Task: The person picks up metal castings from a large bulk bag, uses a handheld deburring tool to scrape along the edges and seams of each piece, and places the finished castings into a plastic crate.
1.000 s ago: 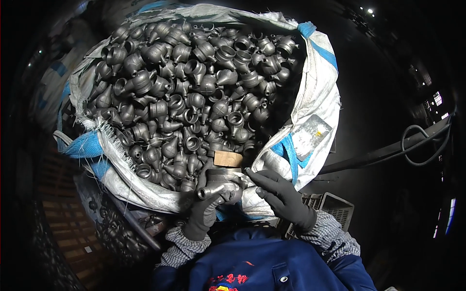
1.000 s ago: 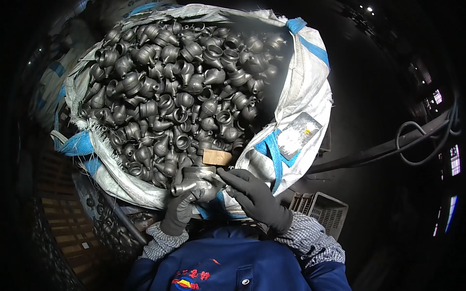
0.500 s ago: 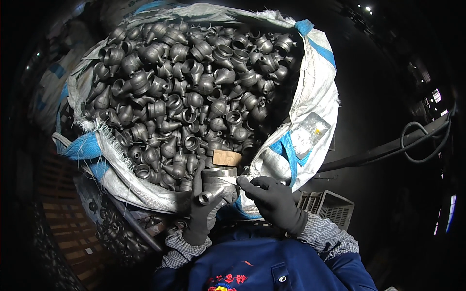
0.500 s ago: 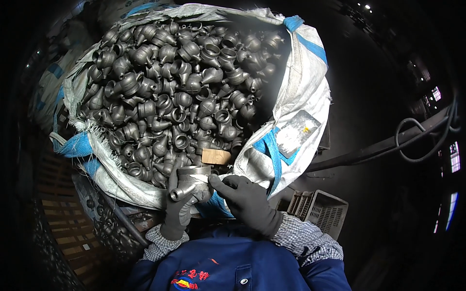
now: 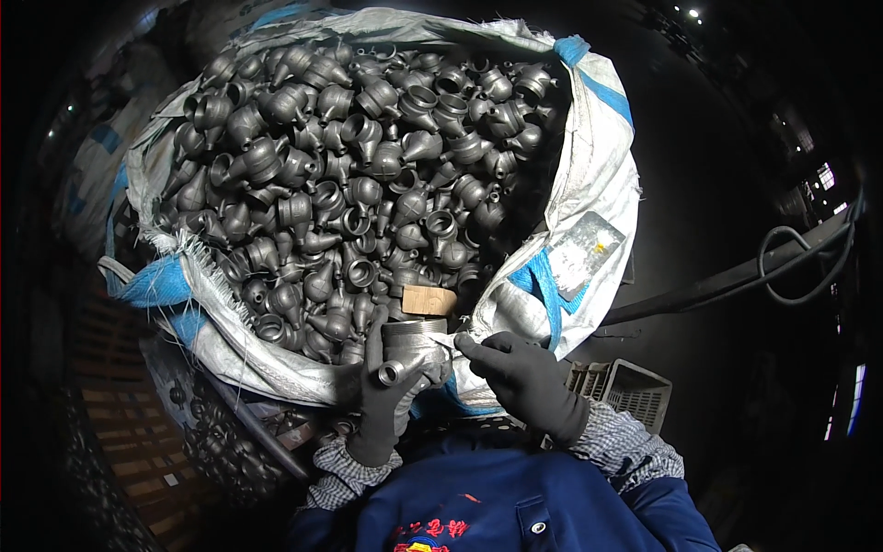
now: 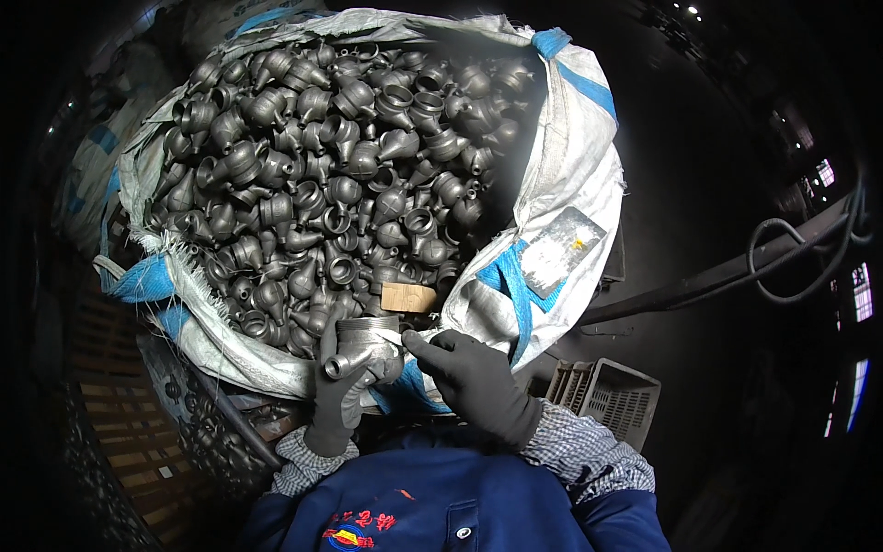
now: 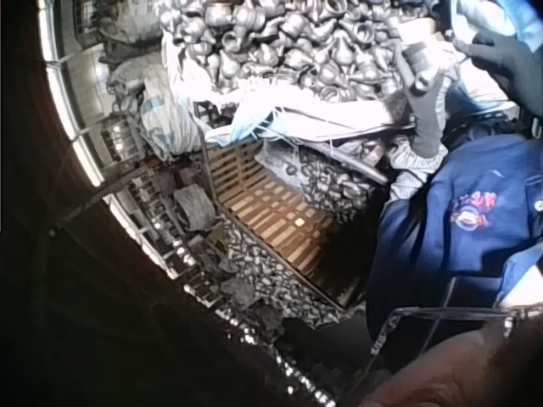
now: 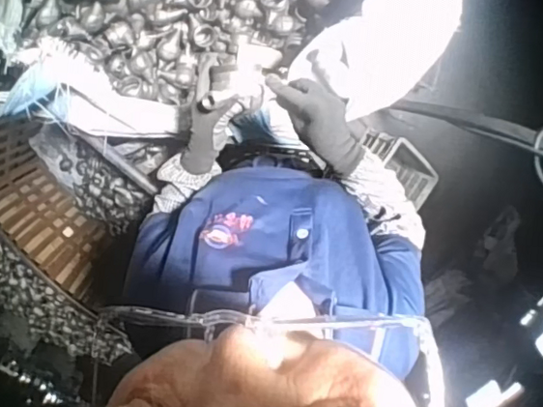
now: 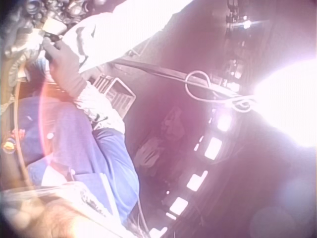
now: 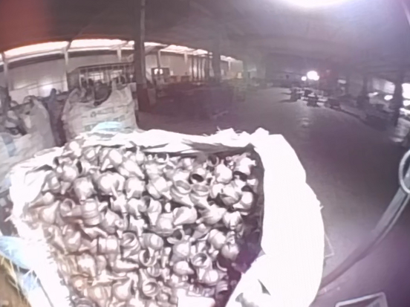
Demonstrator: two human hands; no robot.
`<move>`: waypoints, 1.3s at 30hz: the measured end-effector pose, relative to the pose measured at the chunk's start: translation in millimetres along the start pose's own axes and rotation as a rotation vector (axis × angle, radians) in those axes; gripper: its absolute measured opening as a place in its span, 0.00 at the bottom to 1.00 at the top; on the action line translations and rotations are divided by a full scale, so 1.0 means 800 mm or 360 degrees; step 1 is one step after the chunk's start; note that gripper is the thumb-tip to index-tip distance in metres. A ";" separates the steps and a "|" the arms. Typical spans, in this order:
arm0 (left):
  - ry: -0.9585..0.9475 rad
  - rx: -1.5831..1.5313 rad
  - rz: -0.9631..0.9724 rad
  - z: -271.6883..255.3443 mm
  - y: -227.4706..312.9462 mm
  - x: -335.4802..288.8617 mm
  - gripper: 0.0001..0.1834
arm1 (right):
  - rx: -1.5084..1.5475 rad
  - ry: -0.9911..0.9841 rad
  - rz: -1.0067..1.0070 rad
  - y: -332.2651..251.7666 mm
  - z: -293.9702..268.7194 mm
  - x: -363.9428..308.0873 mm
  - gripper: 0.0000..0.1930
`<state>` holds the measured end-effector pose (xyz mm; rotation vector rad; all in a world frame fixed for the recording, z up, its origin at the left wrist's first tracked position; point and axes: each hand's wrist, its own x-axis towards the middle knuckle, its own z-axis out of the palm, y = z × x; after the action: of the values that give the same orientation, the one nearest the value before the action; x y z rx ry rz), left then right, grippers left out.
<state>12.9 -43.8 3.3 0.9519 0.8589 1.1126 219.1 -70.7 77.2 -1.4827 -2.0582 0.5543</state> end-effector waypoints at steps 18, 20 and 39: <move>-0.0022 -0.0042 0.0086 0.000 0.002 0.006 0.53 | 0.0106 -0.0086 -0.0132 0.012 -0.009 -0.001 0.29; -0.0001 0.0003 0.0099 0.006 0.008 0.005 0.53 | 0.0099 -0.0107 -0.0118 0.010 -0.013 -0.001 0.29; -0.0092 -0.0074 0.0063 0.000 0.008 0.014 0.50 | 0.0227 -0.0261 -0.0168 0.021 -0.025 0.005 0.31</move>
<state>13.2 -32.3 8.0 0.9614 0.7670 1.1291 243.0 -61.2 83.6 -1.2761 -2.1569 0.7860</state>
